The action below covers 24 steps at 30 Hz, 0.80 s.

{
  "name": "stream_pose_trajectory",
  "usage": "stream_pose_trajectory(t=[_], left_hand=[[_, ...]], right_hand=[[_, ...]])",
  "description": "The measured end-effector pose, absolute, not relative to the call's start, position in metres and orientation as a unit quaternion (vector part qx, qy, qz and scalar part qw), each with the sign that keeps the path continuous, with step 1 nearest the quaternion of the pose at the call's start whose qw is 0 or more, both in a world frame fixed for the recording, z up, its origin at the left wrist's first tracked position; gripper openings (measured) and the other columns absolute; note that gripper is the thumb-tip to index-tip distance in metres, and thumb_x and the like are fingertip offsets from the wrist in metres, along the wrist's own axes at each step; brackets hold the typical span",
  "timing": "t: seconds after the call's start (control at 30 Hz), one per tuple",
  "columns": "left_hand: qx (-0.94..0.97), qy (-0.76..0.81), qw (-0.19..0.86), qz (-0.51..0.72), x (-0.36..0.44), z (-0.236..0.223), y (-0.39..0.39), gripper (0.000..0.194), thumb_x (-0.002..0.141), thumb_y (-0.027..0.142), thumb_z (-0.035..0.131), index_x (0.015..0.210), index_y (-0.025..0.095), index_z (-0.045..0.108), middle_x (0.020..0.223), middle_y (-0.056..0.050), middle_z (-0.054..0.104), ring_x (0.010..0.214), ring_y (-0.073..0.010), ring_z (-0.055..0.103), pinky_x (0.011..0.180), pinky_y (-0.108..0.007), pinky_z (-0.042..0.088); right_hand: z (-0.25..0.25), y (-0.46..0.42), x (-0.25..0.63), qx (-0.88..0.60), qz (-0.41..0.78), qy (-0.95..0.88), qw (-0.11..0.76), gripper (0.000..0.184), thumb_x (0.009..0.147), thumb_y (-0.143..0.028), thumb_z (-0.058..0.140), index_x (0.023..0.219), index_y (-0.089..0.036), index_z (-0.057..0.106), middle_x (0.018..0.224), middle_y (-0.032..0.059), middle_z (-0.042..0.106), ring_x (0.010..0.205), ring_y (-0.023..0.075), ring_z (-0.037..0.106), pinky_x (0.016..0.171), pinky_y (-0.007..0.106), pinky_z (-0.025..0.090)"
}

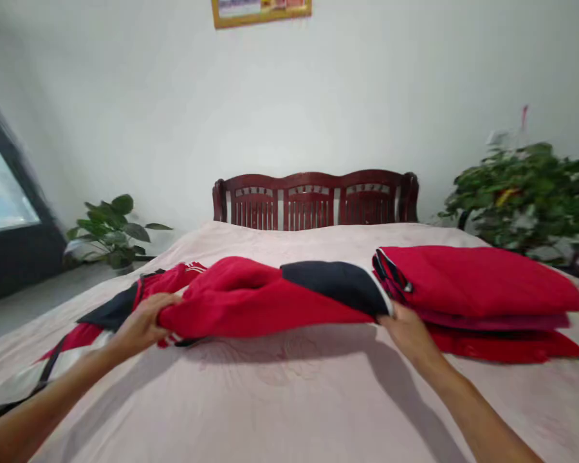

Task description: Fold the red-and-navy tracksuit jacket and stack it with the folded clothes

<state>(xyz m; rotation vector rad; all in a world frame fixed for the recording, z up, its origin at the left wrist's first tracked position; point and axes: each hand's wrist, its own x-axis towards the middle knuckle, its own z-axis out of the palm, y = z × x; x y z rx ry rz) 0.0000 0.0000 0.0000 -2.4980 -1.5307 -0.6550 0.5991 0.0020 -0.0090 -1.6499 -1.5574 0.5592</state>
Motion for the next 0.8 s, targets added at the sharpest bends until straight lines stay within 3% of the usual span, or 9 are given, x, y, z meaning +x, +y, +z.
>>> stream_pose_trajectory(t=[0.13,0.23,0.3,0.43,0.57,0.63,0.7,0.8], left_hand=[[-0.861,-0.489,0.031,-0.136,0.001,-0.045,-0.052,0.047,0.068,0.018,0.064,0.114,0.025,0.065,0.132,-0.008,0.064,0.125,-0.0279,0.056,0.111,-0.044,0.038],[-0.864,-0.483,0.065,-0.123,0.013,-0.05,-0.073,0.051,0.073,0.029,0.07,0.123,0.031,0.062,0.141,-0.007,0.057,0.132,-0.0308,0.05,0.116,-0.052,0.027],[-0.879,-0.454,0.088,-0.113,0.024,-0.049,-0.08,0.058,0.074,0.034,0.072,0.131,0.034,0.058,0.146,-0.007,0.054,0.136,-0.032,0.047,0.118,-0.054,0.024],[-0.9,-0.406,0.128,-0.096,0.035,-0.057,-0.085,0.054,0.083,0.016,0.06,0.132,0.038,0.058,0.147,-0.002,0.054,0.137,-0.027,0.046,0.119,-0.051,0.023],[-0.884,-0.427,0.154,-0.108,0.02,-0.052,-0.072,0.049,0.084,0.0,0.043,0.111,0.032,0.07,0.135,-0.001,0.065,0.127,-0.0218,0.056,0.116,-0.046,0.031],[-0.869,-0.454,0.153,-0.122,0.007,-0.045,-0.065,0.047,0.081,-0.001,0.044,0.103,0.029,0.073,0.134,-0.003,0.065,0.127,-0.0231,0.056,0.115,-0.047,0.034],[-0.865,-0.471,0.123,-0.118,-0.005,-0.041,-0.062,0.048,0.078,-0.002,0.044,0.099,0.028,0.074,0.134,-0.003,0.065,0.127,-0.0229,0.056,0.115,-0.046,0.035],[-0.875,-0.476,0.019,-0.086,-0.018,-0.039,-0.068,0.046,0.075,0.0,0.048,0.102,0.027,0.073,0.133,-0.004,0.065,0.128,-0.0218,0.055,0.114,-0.04,0.039]], right_hand=[[-0.076,-0.017,0.61,-0.66,0.266,-0.622,0.325,0.026,0.061,-0.028,0.056,0.076,-0.02,0.075,0.085,0.0057,0.078,0.095,0.0313,0.07,0.091,0.037,0.05],[-0.078,-0.009,0.594,-0.663,0.244,-0.615,0.35,0.037,0.072,-0.035,0.054,0.099,-0.017,0.074,0.107,0.0101,0.076,0.106,0.0288,0.068,0.097,0.035,0.047],[-0.063,0.003,0.57,-0.668,0.219,-0.636,0.319,0.042,0.08,-0.041,0.051,0.109,-0.017,0.071,0.115,0.0115,0.073,0.11,0.028,0.066,0.094,0.033,0.048],[-0.036,0.016,0.514,-0.721,0.108,-0.662,0.172,0.048,0.088,-0.051,0.048,0.119,-0.017,0.066,0.117,0.0158,0.069,0.109,0.0299,0.065,0.088,0.037,0.047],[-0.035,0.012,0.487,-0.709,-0.028,-0.699,0.088,0.032,0.086,-0.037,0.058,0.11,-0.02,0.071,0.115,0.0144,0.068,0.111,0.0303,0.06,0.09,0.039,0.043],[-0.037,0.007,0.488,-0.695,-0.034,-0.708,0.124,0.025,0.085,-0.031,0.058,0.102,-0.024,0.074,0.112,0.0103,0.069,0.11,0.0293,0.059,0.091,0.04,0.042],[-0.035,0.001,0.493,-0.682,-0.002,-0.7,0.213,0.023,0.085,-0.031,0.055,0.096,-0.025,0.074,0.112,0.0075,0.07,0.109,0.0286,0.058,0.093,0.04,0.042],[-0.022,-0.016,0.499,-0.612,0.17,-0.676,0.374,0.023,0.085,-0.037,0.053,0.092,-0.023,0.07,0.103,0.0064,0.071,0.102,0.0259,0.06,0.092,0.038,0.044]])
